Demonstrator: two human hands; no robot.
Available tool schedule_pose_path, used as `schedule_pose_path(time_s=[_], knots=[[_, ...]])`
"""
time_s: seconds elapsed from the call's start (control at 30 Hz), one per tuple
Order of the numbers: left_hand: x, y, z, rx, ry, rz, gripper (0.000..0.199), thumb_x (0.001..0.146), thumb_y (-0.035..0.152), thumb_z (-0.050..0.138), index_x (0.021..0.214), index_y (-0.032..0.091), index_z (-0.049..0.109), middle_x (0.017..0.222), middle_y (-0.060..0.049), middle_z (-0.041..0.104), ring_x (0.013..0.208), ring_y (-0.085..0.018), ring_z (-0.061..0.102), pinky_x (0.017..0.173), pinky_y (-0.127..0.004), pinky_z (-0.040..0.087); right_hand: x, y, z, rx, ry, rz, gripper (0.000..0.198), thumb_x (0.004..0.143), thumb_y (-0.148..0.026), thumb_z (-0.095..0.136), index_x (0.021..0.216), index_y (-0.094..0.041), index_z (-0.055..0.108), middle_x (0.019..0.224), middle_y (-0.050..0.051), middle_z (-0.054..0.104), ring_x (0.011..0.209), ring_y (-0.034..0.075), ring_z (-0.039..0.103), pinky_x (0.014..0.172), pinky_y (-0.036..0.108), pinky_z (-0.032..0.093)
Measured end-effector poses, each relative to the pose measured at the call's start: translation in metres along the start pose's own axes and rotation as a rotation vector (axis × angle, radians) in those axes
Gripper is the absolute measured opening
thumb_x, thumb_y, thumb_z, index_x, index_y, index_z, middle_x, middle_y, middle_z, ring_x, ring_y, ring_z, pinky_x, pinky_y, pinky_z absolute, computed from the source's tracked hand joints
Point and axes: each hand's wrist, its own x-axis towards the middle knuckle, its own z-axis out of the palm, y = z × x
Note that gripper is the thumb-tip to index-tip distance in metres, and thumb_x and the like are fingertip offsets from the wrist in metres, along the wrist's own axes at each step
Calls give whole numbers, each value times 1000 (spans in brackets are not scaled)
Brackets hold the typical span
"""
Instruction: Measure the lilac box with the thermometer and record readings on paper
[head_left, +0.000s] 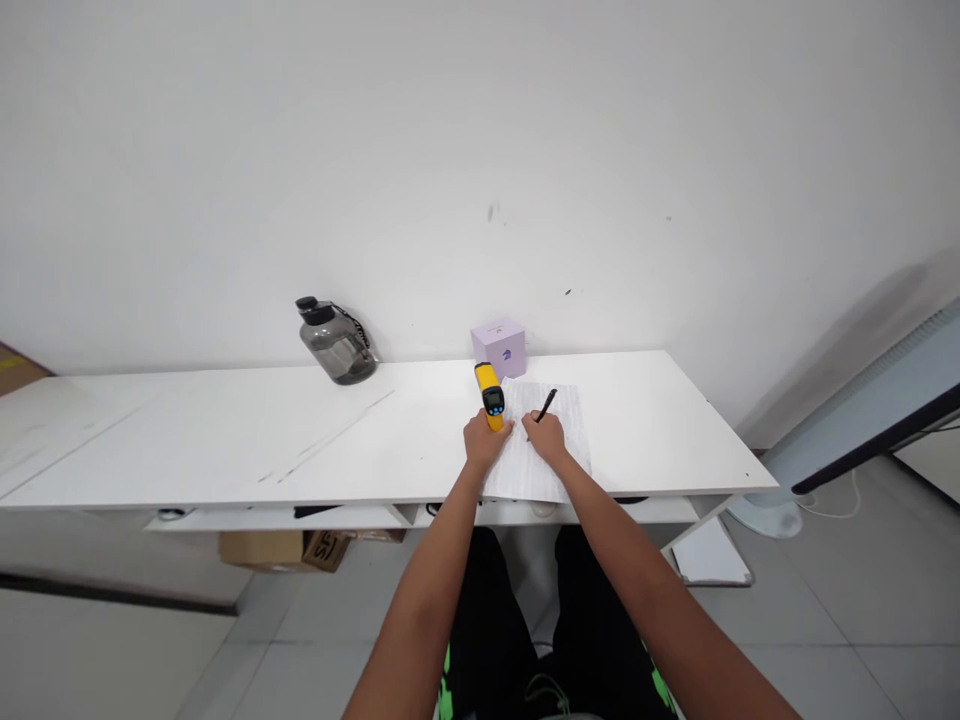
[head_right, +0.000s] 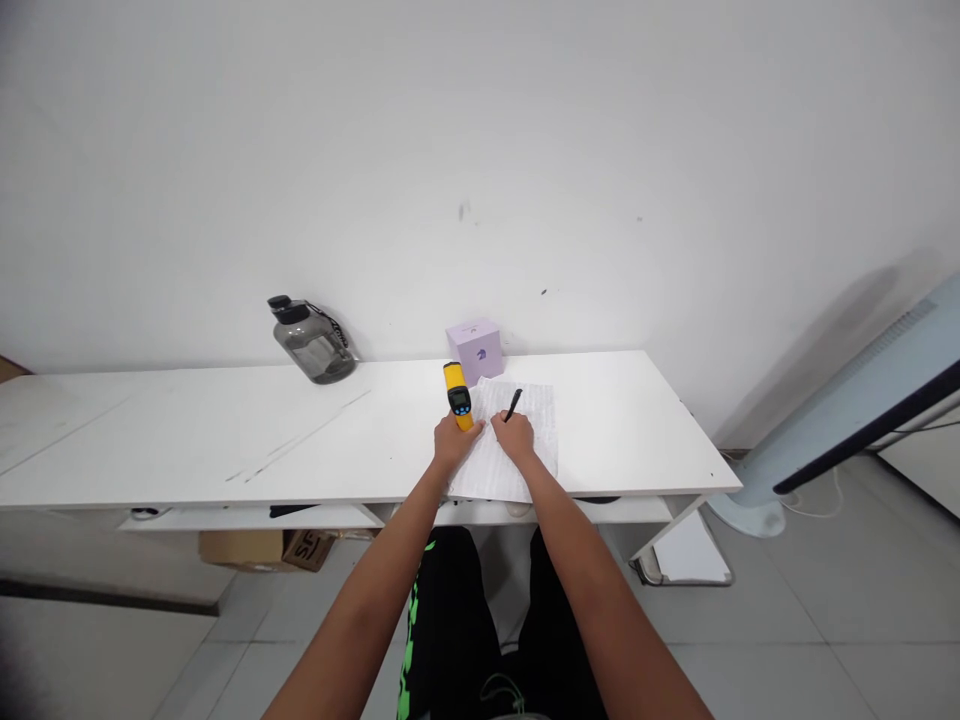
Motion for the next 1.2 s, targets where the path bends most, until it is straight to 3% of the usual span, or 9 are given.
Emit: schedule_pose_path(time_s=[0.13, 0.27, 0.5, 0.57, 0.67, 0.73, 0.87, 1.03, 1.2], knots=[[-1, 0, -1, -1, -13, -9, 37, 79, 52, 64, 96, 20, 56, 91, -8, 69, 90, -25, 65, 73, -32, 42, -1, 1, -1, 41, 4, -8, 34, 81, -36, 50, 51, -21, 48, 47, -2, 50, 52, 15, 51, 53, 24, 34], [-1, 1, -2, 4, -4, -9, 37, 79, 51, 65, 97, 19, 56, 92, -8, 69, 91, -25, 65, 74, -31, 42, -2, 1, -2, 180, 75, -6, 47, 89, -55, 40, 57, -22, 52, 54, 1, 58, 57, 17, 58, 56, 25, 41], [3, 2, 1, 36, -3, 32, 47, 82, 62, 57, 98, 18, 57, 92, -11, 68, 96, -28, 65, 84, -36, 43, 2, -2, 1, 306, 109, 26, 73, 82, -82, 30, 77, -19, 68, 49, 1, 54, 51, 20, 56, 52, 29, 42], [4, 2, 2, 14, 19, 37, 52, 85, 61, 54, 112, 16, 56, 98, -13, 69, 100, -29, 65, 87, -37, 43, 2, -3, 3, 338, 123, 34, 74, 80, -83, 32, 77, -19, 69, 48, 1, 54, 50, 20, 55, 50, 30, 41], [4, 2, 1, -33, 35, 58, 64, 91, 59, 43, 141, 19, 40, 104, -13, 69, 98, -28, 66, 82, -36, 45, 3, -2, 6, 373, 106, 41, 69, 80, -81, 38, 78, -20, 69, 48, 0, 54, 48, 20, 54, 48, 30, 40], [3, 2, 0, -54, 34, 97, 64, 94, 56, 37, 148, 22, 33, 108, -12, 68, 99, -27, 66, 82, -35, 46, 4, 0, 7, 388, 89, 38, 66, 81, -79, 40, 79, -21, 69, 50, 0, 55, 48, 19, 54, 47, 30, 40], [3, 2, 0, -106, 68, 191, 53, 95, 45, 37, 143, 22, 40, 133, -12, 59, 118, -25, 57, 97, -36, 44, 5, 2, 10, 384, 88, 38, 63, 81, -78, 40, 79, -22, 69, 51, 0, 55, 49, 20, 54, 48, 30, 41], [3, -4, 3, -40, 94, 261, 48, 90, 36, 48, 136, 21, 50, 134, -11, 59, 120, -25, 55, 100, -39, 42, 6, 4, 11, 336, 88, 22, 63, 84, -76, 39, 83, -21, 69, 53, 0, 56, 54, 20, 57, 52, 30, 42], [0, -9, 8, 17, 206, 247, 54, 87, 29, 52, 140, 18, 46, 131, -12, 61, 120, -25, 55, 102, -41, 38, 4, 0, 7, 362, 46, 43, 71, 88, -72, 36, 130, -19, 59, 76, 3, 70, 60, 19, 61, 62, 33, 49]])
